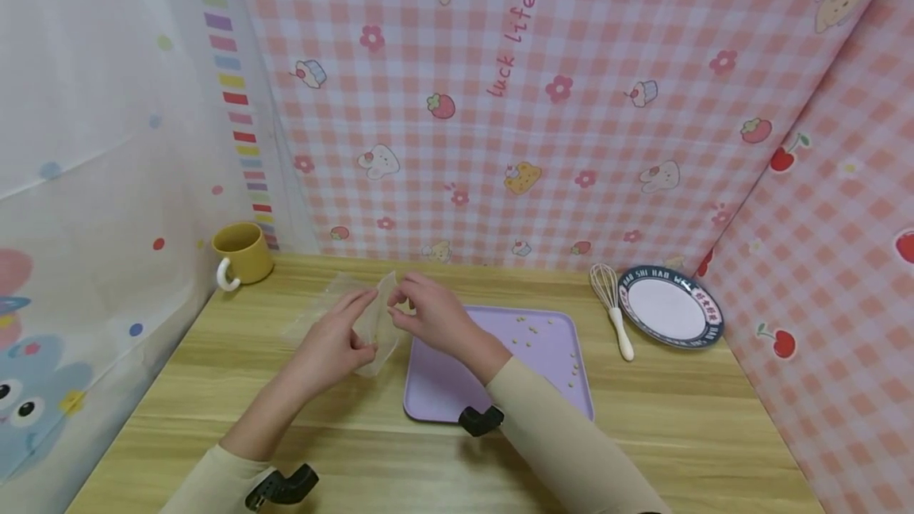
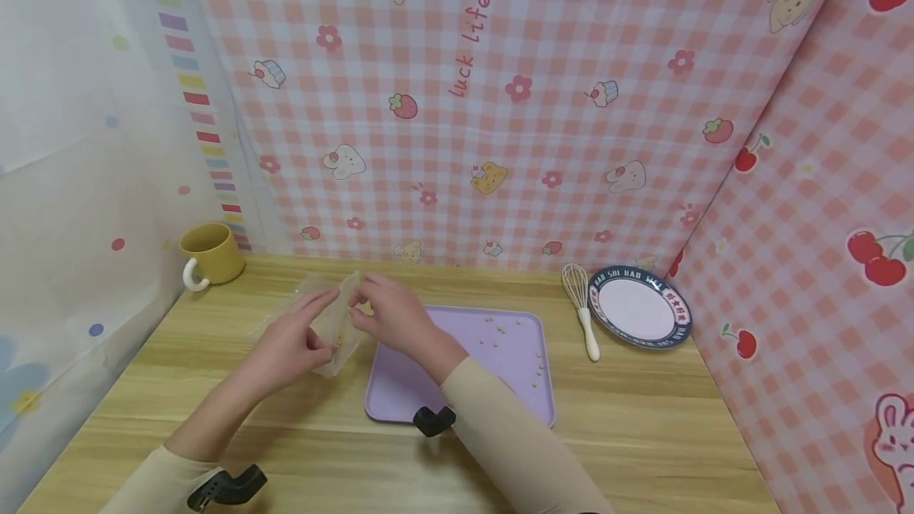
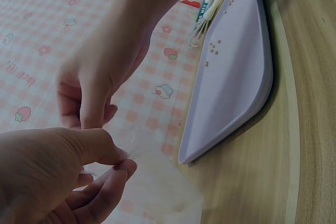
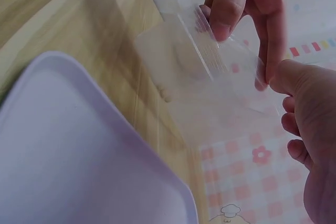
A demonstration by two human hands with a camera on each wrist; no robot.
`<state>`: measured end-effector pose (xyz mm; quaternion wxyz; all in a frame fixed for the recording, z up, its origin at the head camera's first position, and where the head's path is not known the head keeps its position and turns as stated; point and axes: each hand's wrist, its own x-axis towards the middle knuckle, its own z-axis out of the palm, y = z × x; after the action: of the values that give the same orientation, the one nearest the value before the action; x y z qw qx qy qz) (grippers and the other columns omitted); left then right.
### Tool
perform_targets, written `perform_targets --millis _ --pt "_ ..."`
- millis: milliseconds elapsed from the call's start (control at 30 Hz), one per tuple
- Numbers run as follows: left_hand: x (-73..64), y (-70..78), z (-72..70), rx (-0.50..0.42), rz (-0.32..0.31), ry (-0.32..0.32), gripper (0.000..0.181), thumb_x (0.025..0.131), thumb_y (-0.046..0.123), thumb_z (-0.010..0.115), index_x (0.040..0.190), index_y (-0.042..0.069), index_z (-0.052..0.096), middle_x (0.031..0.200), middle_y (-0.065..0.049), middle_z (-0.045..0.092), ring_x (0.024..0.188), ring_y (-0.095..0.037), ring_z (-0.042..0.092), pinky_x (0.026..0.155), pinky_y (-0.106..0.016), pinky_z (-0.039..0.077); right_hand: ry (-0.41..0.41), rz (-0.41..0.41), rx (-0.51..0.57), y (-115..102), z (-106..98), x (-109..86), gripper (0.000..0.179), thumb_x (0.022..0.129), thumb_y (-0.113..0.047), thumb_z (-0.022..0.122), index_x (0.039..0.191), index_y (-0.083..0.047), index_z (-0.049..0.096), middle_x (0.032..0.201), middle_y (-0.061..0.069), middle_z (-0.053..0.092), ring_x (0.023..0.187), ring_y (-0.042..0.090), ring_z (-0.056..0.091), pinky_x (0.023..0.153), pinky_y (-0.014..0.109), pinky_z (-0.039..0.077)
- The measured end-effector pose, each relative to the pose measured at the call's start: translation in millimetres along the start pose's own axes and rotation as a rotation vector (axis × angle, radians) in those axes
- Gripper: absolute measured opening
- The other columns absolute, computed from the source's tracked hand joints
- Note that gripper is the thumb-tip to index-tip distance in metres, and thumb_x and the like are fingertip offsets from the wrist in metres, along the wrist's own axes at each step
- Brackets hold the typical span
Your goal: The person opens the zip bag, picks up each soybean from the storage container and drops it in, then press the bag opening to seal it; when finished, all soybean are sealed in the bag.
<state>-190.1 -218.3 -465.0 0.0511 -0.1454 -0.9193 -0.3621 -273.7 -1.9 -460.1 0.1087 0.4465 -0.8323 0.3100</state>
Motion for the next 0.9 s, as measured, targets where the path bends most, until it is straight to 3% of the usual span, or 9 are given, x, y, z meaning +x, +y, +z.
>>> perform_targets --millis 333,900 --pt "-0.2 -2.0 0.8 -0.009 -0.001 -0.011 0.088 0.086 -0.005 0.084 0.165 -0.003 0.045 0.167 -0.022 0.044 0.071 -0.004 0.067 0.064 -0.026 0.058 0.004 0.047 -0.014 5.9 10.2 13.1 0.007 0.100 -0.009 0.080 0.106 -0.007 0.077 0.105 0.004 0.069 0.099 0.020 0.070 0.085 0.029 0.058" --pt "1.0 -0.8 -0.2 -0.002 -0.005 -0.005 0.088 0.086 -0.004 0.084 0.165 -0.004 0.044 0.167 -0.024 0.044 0.072 -0.003 0.068 0.065 -0.026 0.059 0.041 0.074 0.012 8.9 10.4 9.6 0.010 0.100 -0.009 0.082 0.110 -0.007 0.079 0.109 0.003 0.069 0.098 0.018 0.068 0.082 0.026 0.057"
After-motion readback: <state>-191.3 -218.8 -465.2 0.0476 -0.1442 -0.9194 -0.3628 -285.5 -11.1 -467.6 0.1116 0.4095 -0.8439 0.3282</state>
